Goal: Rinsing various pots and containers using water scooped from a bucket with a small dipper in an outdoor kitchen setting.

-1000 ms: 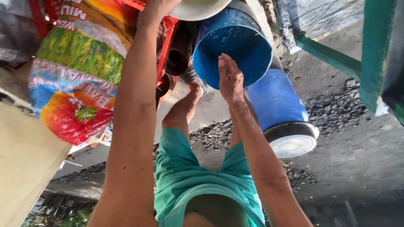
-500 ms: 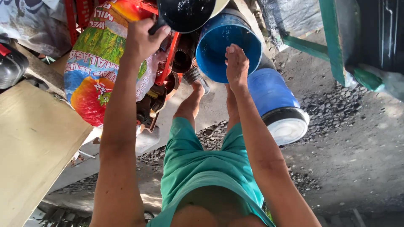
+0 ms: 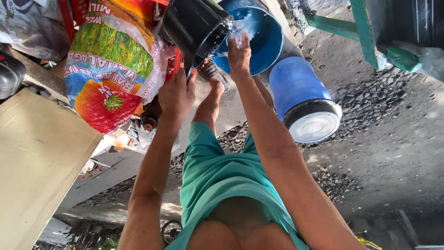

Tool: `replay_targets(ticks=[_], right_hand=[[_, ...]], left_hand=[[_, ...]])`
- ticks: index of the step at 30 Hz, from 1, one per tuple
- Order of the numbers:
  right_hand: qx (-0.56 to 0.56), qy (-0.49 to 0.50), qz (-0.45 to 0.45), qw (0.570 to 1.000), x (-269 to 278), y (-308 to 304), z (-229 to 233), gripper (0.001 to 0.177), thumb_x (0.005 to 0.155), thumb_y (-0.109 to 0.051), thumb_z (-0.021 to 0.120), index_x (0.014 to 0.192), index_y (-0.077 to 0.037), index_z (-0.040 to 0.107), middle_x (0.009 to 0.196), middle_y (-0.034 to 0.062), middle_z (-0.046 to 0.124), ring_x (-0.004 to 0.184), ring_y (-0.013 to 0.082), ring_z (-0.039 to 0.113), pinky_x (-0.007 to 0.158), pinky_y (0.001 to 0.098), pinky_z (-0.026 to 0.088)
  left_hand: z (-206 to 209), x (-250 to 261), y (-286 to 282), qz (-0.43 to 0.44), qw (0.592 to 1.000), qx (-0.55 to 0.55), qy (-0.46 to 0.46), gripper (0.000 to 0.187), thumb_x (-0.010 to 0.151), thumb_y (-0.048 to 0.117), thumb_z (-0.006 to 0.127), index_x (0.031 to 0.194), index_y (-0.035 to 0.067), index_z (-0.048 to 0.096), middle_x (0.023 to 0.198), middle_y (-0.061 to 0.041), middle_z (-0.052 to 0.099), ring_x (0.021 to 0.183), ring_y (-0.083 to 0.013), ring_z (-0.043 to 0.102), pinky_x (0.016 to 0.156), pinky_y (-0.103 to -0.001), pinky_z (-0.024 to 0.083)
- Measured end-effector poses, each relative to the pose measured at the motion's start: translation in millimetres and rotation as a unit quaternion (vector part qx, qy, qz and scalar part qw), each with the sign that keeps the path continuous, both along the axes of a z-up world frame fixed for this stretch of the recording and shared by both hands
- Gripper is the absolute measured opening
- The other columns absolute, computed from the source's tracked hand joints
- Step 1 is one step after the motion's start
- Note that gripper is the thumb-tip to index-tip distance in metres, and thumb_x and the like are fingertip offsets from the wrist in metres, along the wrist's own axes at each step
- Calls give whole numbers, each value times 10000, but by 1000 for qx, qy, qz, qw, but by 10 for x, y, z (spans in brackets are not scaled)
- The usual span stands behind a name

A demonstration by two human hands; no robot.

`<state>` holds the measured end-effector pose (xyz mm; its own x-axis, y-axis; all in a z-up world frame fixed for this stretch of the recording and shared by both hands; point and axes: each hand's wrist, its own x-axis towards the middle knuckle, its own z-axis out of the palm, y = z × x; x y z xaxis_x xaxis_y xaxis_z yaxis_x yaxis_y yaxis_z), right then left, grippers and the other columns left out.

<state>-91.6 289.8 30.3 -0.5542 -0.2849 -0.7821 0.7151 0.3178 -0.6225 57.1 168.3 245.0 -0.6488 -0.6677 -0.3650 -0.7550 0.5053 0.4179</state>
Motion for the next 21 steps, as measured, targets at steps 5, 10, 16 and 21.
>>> replay_targets(ticks=[5,10,16,21], right_hand=[[85,-76,7,993,-72,22,255,578,978,-201,640,1513,-122,435,1178,101,632,936,203,542,753,357,458],[-57,11,7,998,95,401,-189,413,1026,-118,610,1428,-40,556,1251,83,674,1116,166,630,949,310,531],[-381,-245,-202,868,286,847,-812,351,1093,-182,573,1392,2,567,1345,150,643,1220,278,621,1096,416,507],[-319,-266,-274,867,196,697,-593,430,1027,-292,535,1337,2,582,1284,165,670,1167,313,642,1029,448,521]], left_hand=[[56,-8,341,-11,998,-57,9,233,1076,227,632,1152,10,595,969,-178,709,816,-368,709,669,-462,564],[-15,92,610,-60,986,-137,67,364,1039,116,613,1341,-74,543,1207,-201,709,952,-308,732,812,-371,599],[52,83,781,-97,979,-167,64,369,1009,65,604,1355,-51,556,1258,-165,684,1076,-301,723,909,-368,584],[-28,-4,834,-65,983,-154,72,386,988,131,630,1340,-20,582,1224,-150,675,999,-313,709,859,-381,576]])
